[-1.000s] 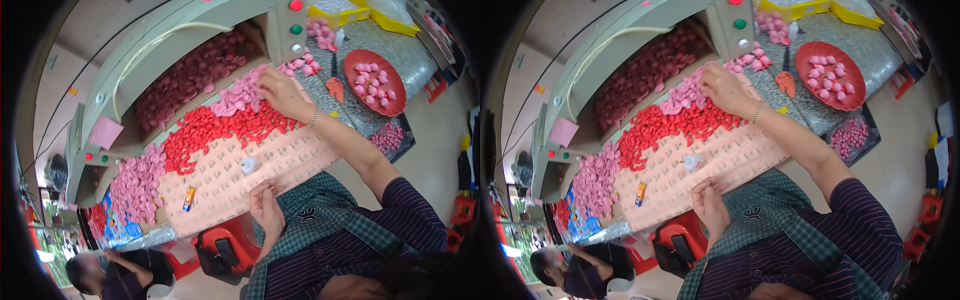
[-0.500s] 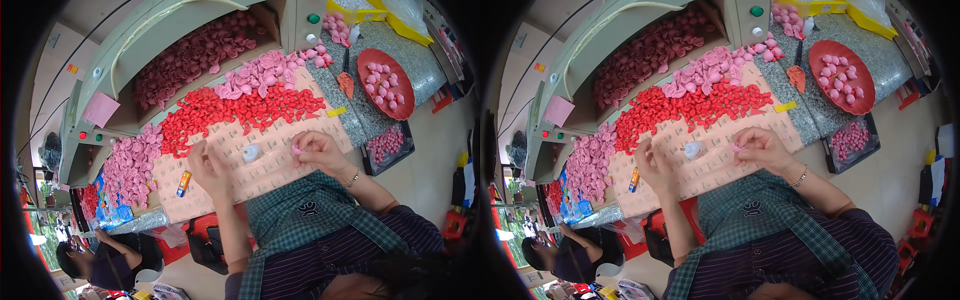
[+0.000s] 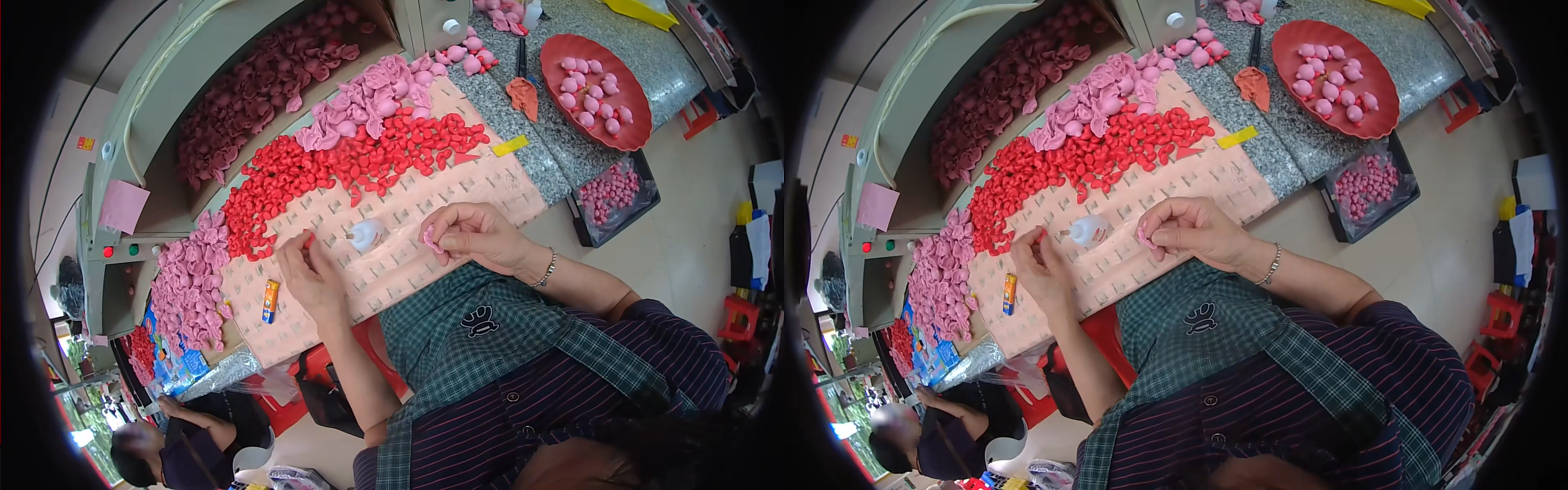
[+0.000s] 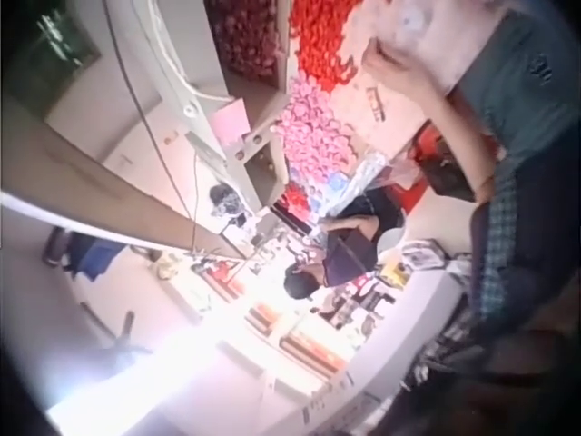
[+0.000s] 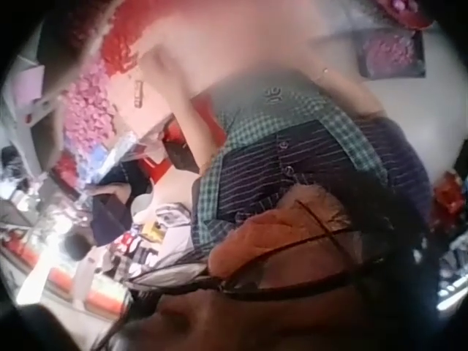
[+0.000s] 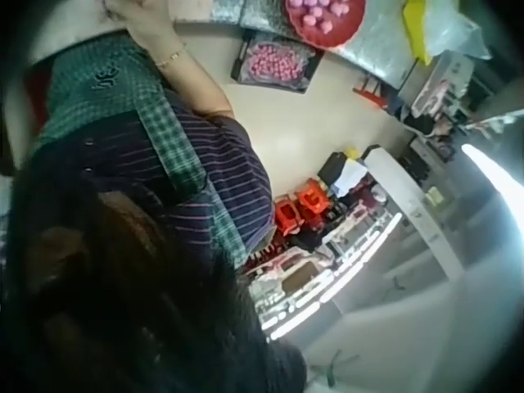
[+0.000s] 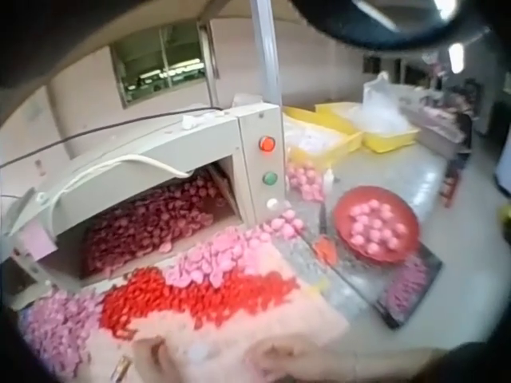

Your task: The recorder is assembling small pink and red plastic toy components at a factory workbench.

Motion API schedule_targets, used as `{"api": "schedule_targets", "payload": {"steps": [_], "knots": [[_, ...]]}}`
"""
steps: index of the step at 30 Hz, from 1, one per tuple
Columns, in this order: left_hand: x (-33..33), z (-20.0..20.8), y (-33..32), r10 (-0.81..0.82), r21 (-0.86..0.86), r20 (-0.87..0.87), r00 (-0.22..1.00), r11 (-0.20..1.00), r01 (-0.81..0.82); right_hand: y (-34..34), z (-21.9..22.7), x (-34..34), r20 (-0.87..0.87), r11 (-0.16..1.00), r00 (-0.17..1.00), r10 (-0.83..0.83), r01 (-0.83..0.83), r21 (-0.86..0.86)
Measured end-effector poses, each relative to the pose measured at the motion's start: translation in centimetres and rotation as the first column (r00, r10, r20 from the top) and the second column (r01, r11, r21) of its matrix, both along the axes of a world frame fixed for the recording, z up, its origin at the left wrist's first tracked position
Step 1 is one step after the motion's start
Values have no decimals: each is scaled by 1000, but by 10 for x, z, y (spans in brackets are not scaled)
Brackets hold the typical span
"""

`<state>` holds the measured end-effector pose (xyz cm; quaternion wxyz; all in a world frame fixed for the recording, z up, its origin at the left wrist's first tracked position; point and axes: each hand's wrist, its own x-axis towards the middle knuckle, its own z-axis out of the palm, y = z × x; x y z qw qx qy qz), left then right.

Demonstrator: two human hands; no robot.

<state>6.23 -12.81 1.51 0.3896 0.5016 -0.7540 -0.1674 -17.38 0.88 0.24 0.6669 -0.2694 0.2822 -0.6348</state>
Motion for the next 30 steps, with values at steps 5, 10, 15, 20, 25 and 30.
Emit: {"api": "schedule_targets", "payload": {"steps": [5,10,15,20,25,30], "knots": [[2,2,12,20,52,31,999,998,-22,0,16,8,-88,999,996,-17,20,39],[8,-5,6,-69,-165,125,990,982,90,1,12,12,-198,991,977,-79,98,88],[12,0,32,-69,-162,95,993,983,83,9,23,14,-118,995,993,-12,24,99],[5,21,97,2,505,-420,908,832,232,2,29,40,-132,992,987,94,-81,97],[-9,18,119,101,531,-628,771,780,331,-1,28,64,-186,993,978,100,-86,82],[-12,5,120,41,470,-595,803,828,306,0,27,68,-107,994,991,85,-77,74]]}}
